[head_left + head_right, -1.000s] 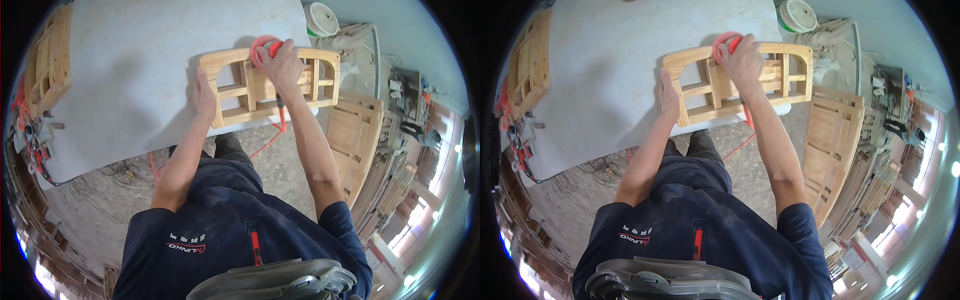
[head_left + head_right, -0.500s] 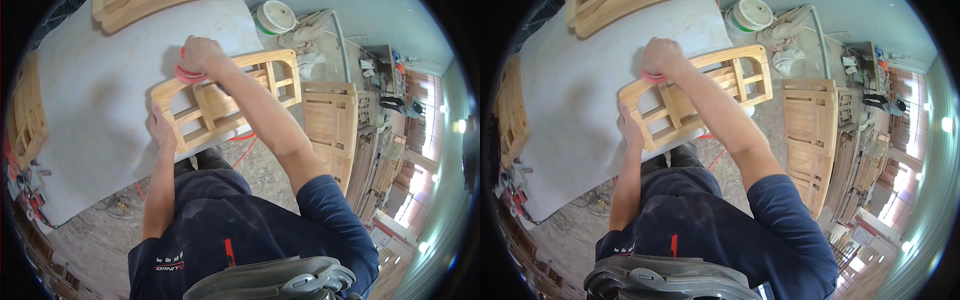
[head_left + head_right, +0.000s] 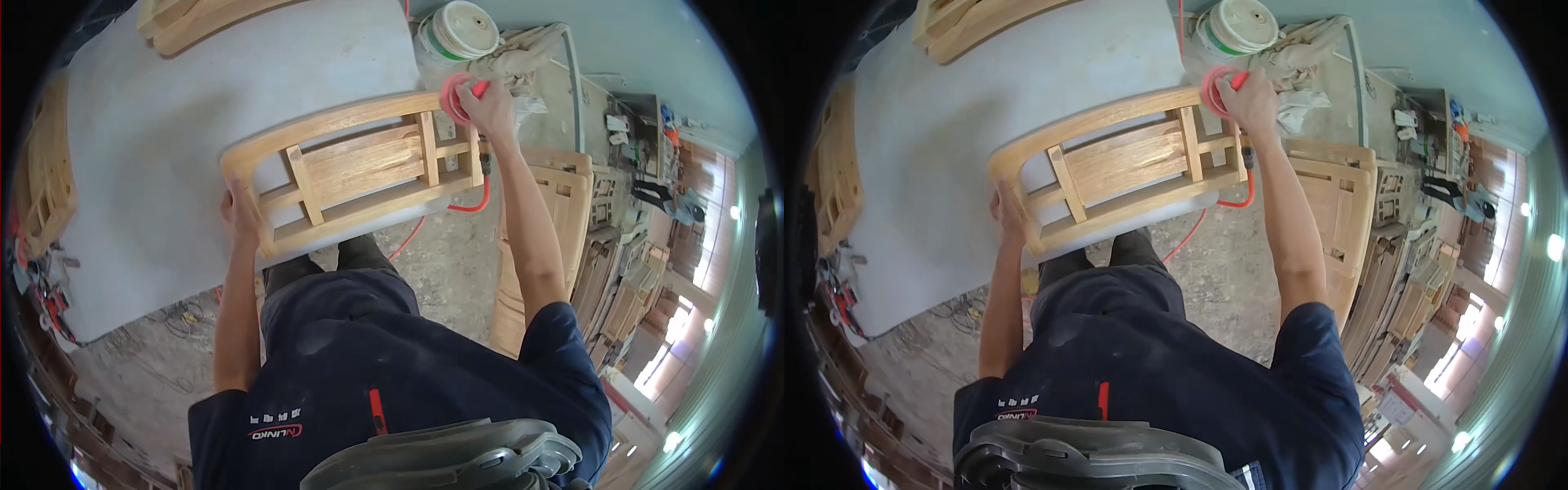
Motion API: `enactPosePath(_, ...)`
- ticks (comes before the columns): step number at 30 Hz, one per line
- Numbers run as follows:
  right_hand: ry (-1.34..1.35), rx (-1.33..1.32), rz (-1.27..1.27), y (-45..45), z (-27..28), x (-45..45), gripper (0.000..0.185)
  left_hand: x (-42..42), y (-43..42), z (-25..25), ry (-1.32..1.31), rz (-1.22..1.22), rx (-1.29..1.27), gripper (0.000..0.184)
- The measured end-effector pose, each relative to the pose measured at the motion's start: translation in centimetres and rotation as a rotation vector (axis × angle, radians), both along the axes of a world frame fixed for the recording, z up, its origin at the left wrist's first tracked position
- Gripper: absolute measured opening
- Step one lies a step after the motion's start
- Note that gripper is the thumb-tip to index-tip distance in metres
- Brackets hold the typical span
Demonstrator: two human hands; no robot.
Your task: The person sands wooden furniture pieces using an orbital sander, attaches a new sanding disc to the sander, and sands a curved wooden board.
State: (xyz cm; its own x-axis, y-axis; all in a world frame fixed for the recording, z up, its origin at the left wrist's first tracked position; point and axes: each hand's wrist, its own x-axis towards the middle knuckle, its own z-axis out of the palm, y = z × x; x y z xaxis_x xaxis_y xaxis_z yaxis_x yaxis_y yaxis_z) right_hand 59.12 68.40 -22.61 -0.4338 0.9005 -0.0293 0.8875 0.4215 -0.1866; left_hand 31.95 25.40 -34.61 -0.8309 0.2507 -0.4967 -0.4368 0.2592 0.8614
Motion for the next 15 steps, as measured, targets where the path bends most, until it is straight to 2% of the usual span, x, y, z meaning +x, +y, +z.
enactPosePath(2, 0.050, 0.039, 0.005, -1.9, -1.0, 0.7, 0.075, -0.5, -0.5, -0.3, 0.011, -0.112, -0.192, 0.077)
enactPosePath(4, 0.039, 0.080, -0.015, -4.0, -1.0, -0.6, 0.076, -1.0, -1.0, -1.5, -0.027, -0.137, -0.153, 0.079)
enactPosePath(6, 0.037, 0.087, 0.035, -6.6, -0.9, -2.6, 0.074, -0.8, -1.1, -1.6, 0.041, -0.141, -0.243, 0.080)
enactPosePath(8, 0.017, 0.021, 0.129, -9.3, -0.2, -6.0, 0.073, 0.1, -0.3, 0.0, 0.018, -0.094, -0.213, 0.082)
enactPosePath(12, -0.061, -0.022, 0.253, -17.5, 1.4, -13.2, 0.065, -0.3, -0.1, 0.2, -0.030, 0.008, -0.063, 0.085)
enactPosePath(15, 0.038, -0.078, 0.368, -24.5, 2.2, -18.3, 0.056, 0.3, 0.1, 1.6, 0.022, 0.116, -0.170, 0.086)
